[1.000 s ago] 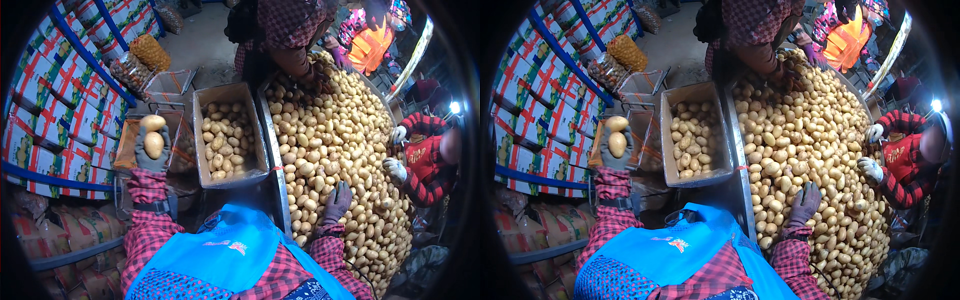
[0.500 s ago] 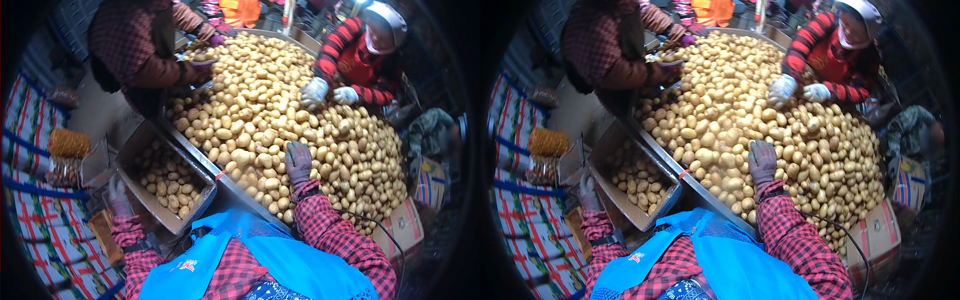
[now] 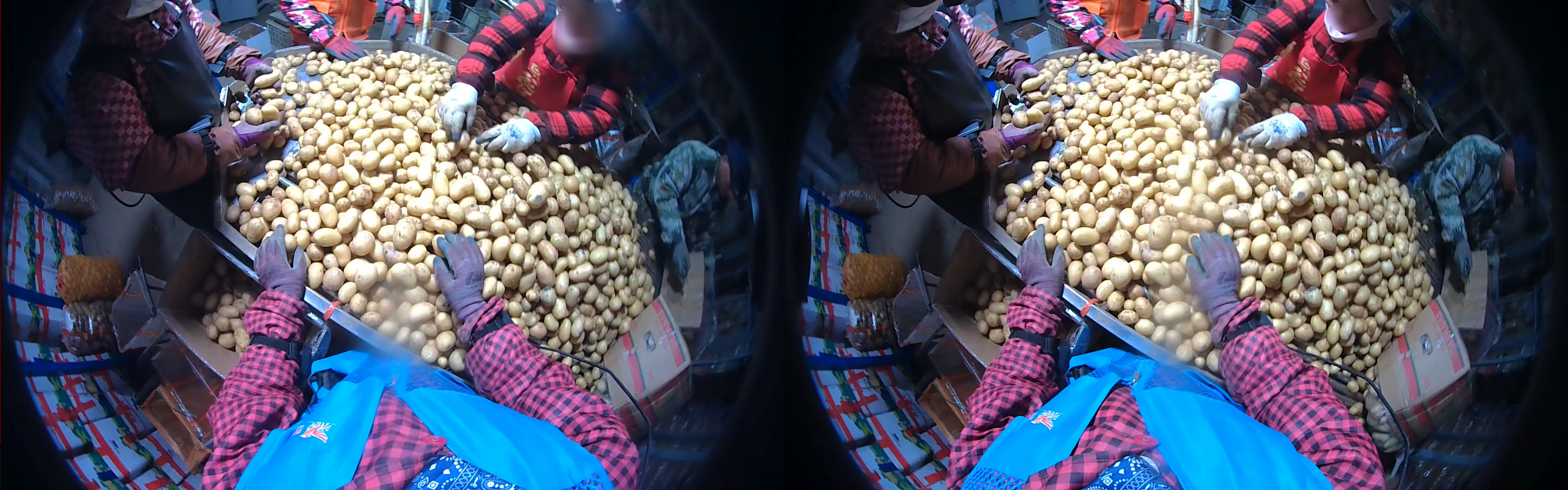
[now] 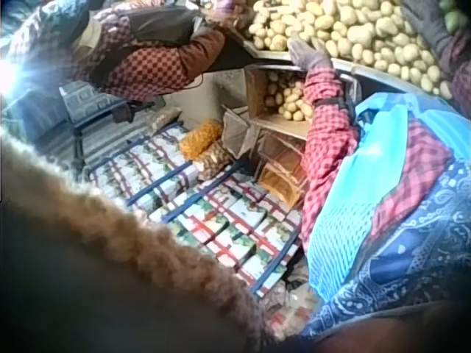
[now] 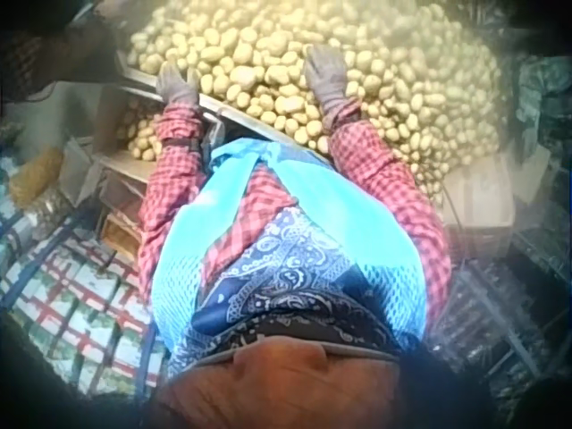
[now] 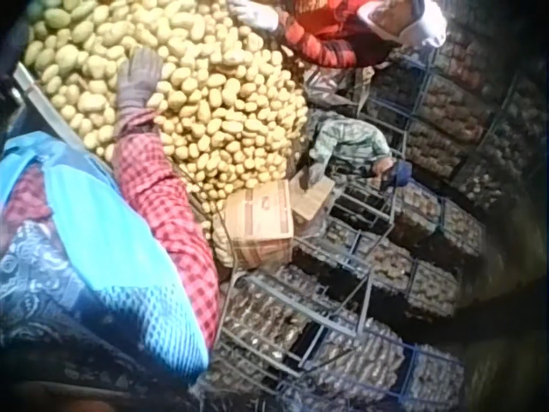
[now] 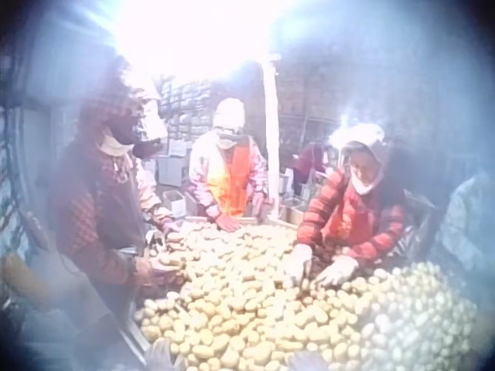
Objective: Sorting potatoes on a conveyor or table and placing them into boxes for shipment.
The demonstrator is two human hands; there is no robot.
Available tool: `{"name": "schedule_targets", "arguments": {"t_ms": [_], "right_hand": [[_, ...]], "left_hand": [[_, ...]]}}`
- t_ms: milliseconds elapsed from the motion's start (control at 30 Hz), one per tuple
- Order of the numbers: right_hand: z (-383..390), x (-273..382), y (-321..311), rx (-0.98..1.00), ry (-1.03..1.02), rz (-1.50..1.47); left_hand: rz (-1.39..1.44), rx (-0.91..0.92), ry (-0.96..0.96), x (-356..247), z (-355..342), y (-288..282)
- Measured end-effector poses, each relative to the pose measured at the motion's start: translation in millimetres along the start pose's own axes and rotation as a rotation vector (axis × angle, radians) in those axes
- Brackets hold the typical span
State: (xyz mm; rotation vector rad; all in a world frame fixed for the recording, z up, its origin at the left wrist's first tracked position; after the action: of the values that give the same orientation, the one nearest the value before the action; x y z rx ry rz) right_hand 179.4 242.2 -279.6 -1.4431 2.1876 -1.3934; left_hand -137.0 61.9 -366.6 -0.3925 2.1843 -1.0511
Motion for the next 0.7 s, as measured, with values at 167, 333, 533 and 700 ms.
{"name": "schedule_targets", "arguments": {"t_ms": [167,333,533,700], "right_hand": [[-51.7,59.4,50.0,0.163,-0.156,-0.080],[-110.2,90.3,150.2,0.419,-0.260,0.089],[-155.4,121.3,252.2,0.522,-0.234,0.041],[-169.1,146.8,295.2,0.571,-0.108,0.117]], "left_hand": [[-0.008,-0.017,-0.006,-8.5,-4.4,-8.7],[0.011,-0.025,0.028,-11.1,-1.5,-17.1],[0.047,-0.004,0.005,-22.9,-5.9,-16.8],[0.079,0.000,-0.020,-19.4,-8.4,-14.4]]}}
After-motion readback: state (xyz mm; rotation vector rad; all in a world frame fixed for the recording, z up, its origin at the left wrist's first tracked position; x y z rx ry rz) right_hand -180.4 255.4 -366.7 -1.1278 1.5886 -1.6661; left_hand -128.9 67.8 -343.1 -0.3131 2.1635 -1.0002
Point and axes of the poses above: each hand's wrist, its own z-axis away from the middle knuckle, its own y-axis out of the palm, x = y × z, the point moved 9 cm from there along -z, towards the middle knuckle, and after that the axes turned 5 degrees about -x, right-handed, at the moved point
